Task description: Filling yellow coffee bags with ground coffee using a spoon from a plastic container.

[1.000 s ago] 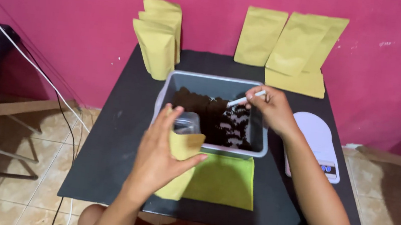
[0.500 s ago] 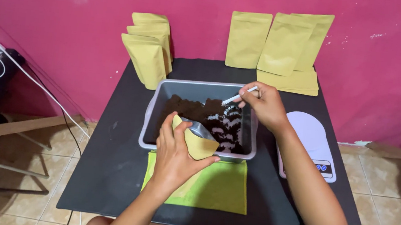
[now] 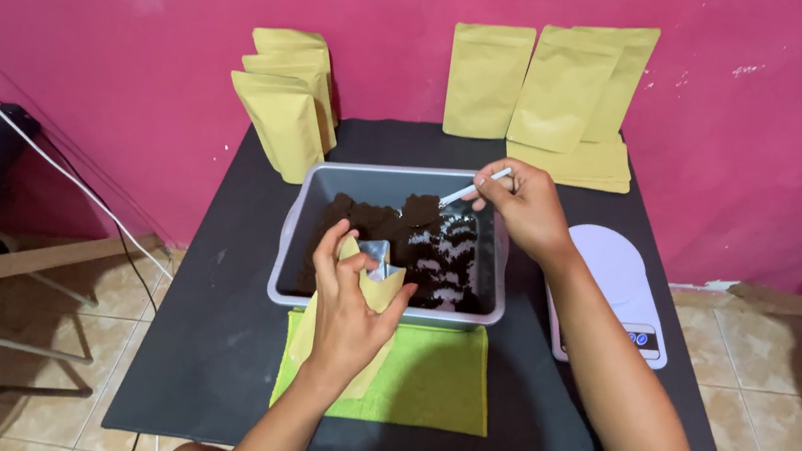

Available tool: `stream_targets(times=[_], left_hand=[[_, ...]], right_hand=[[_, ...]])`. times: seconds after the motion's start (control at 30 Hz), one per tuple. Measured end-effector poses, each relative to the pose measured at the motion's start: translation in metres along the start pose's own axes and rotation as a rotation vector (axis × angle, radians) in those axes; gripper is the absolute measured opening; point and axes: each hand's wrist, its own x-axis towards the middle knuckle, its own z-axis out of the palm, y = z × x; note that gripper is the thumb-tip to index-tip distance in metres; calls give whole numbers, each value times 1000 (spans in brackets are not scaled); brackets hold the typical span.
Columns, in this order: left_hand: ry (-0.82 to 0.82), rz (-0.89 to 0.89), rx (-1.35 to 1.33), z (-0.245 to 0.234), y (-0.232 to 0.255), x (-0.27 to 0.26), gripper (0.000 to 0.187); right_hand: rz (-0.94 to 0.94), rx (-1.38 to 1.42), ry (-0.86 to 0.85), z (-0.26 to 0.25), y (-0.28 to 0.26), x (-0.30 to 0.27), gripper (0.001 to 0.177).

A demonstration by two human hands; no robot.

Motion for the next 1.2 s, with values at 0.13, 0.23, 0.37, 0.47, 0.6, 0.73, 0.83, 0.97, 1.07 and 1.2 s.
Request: stream_targets(times=[0.13,0.23,0.37,0.47,0.6,0.73,0.83,0.97,1.07,1.2], left_hand=[[41,53,15,1,-1,3,58],[30,104,104,-4,4,10,56],[-69,100,199,-19,14,15,31],[-58,106,163,-21,13,16,18],[-93,89,157,-19,13,19,12],[-113,25,79,-12,12,18,54],[-56,37,0,-10,12,17,70],[17,74,-34,-8,13,18,64],[62,109,-39,-5,11,16,69],[101,128,-46,1,4,10,69]], right_hand=[[-5,15,16,-2,0,2,9],[-13,20,15,-4,2,5,9],[-6,29,11,-4,2,2,9],[-11,39,-3,-2,0,2,8],[-12,40,11,-5,2,4,9],[-39,35,18,-5,1,1,10],[-56,29,30,-6,-2,0,10],[-64,56,43,-7,-3,-1,10],[-71,62,47,-9,-5,-1,9],[-72,72,40,-7,-12,-5,8]])
